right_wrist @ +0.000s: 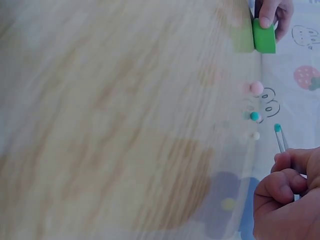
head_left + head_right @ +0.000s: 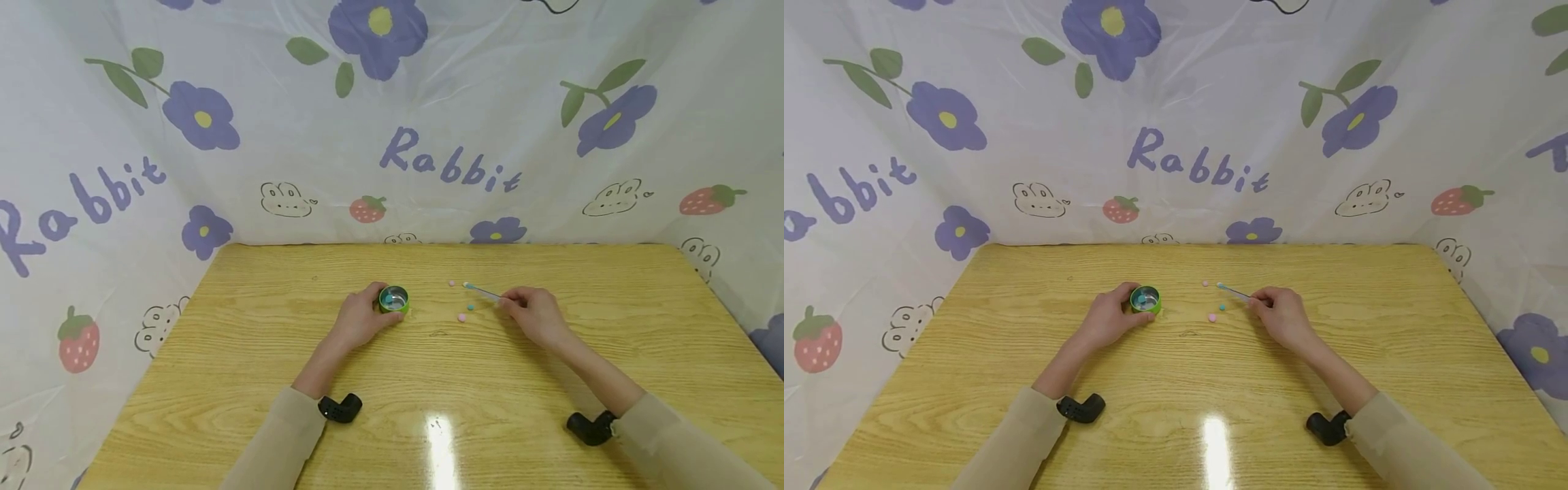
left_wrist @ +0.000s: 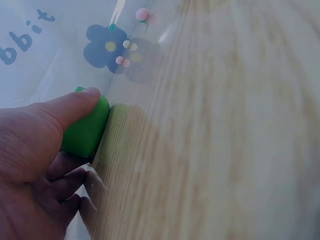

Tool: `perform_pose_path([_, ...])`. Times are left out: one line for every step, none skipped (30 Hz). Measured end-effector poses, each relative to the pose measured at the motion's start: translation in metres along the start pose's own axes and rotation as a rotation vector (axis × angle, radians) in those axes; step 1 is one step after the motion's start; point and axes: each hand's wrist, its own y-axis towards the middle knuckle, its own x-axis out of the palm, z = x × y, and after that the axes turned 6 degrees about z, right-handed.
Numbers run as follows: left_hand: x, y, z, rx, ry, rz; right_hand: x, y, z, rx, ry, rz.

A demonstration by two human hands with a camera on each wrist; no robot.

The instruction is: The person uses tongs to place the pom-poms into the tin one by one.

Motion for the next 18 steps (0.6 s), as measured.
perform_pose_path([0.0,0.0,0.0,-0.001,0.0,0.001,0.001,0.0,-0.002,-0.003,0.011,-0.002])
perform_pose_path([0.0,0.0,0.0,0.001,0.0,0.003,0.002,0.001,-0.003,-0.009,0.017,-0.004])
perform_pose_path([0.0,0.0,-0.001,0.004,-0.001,0.004,0.003,0.001,-0.005,-0.014,0.021,-0.006])
perform_pose_path([0.0,0.0,-0.001,0.007,-0.002,0.006,0.004,0.001,-0.006,-0.022,0.024,-0.008])
perform_pose_path([0.001,0.0,-0.001,0.011,-0.003,0.008,0.005,0.001,-0.008,-0.025,0.026,-0.01])
perform_pose_path([0.001,0.0,-0.001,0.014,-0.005,0.009,0.006,0.002,-0.009,-0.031,0.025,-0.011])
perform_pose_path([0.001,0.0,-0.002,0.017,-0.005,0.01,0.007,0.002,-0.01,-0.035,0.021,-0.01])
perform_pose_path([0.001,0.0,-0.002,0.022,-0.006,0.011,0.008,0.002,-0.012,-0.038,0.017,-0.01])
perform_pose_path([0.002,0.0,-0.002,0.025,-0.004,0.011,0.008,0.002,-0.012,-0.039,0.014,-0.009])
perform_pose_path([0.002,0.0,-0.003,0.026,-0.003,0.011,0.009,0.001,-0.013,-0.041,0.013,-0.008])
perform_pose_path([0.002,0.0,-0.003,0.028,-0.001,0.011,0.01,0.001,-0.014,-0.042,0.014,-0.008])
perform_pose_path([0.003,0.0,-0.003,0.028,0.0,0.01,0.01,0.001,-0.015,-0.047,0.015,-0.008])
perform_pose_path([0.003,0.001,-0.004,0.028,0.003,0.01,0.011,0.001,-0.016,-0.051,0.017,-0.008])
perform_pose_path([0.003,0.001,-0.004,0.029,0.004,0.011,0.011,0.002,-0.018,-0.055,0.023,-0.01])
perform_pose_path([0.003,0.001,-0.004,0.028,0.004,0.012,0.012,0.002,-0.019,-0.056,0.031,-0.013])
perform_pose_path([0.003,0.001,-0.004,0.028,0.004,0.014,0.013,0.002,-0.021,-0.061,0.037,-0.016])
perform_pose_path([0.003,0.001,-0.004,0.029,0.004,0.015,0.014,0.002,-0.023,-0.063,0.044,-0.018])
perform_pose_path([0.003,0.0,-0.004,0.03,0.003,0.015,0.015,0.002,-0.025,-0.064,0.049,-0.019])
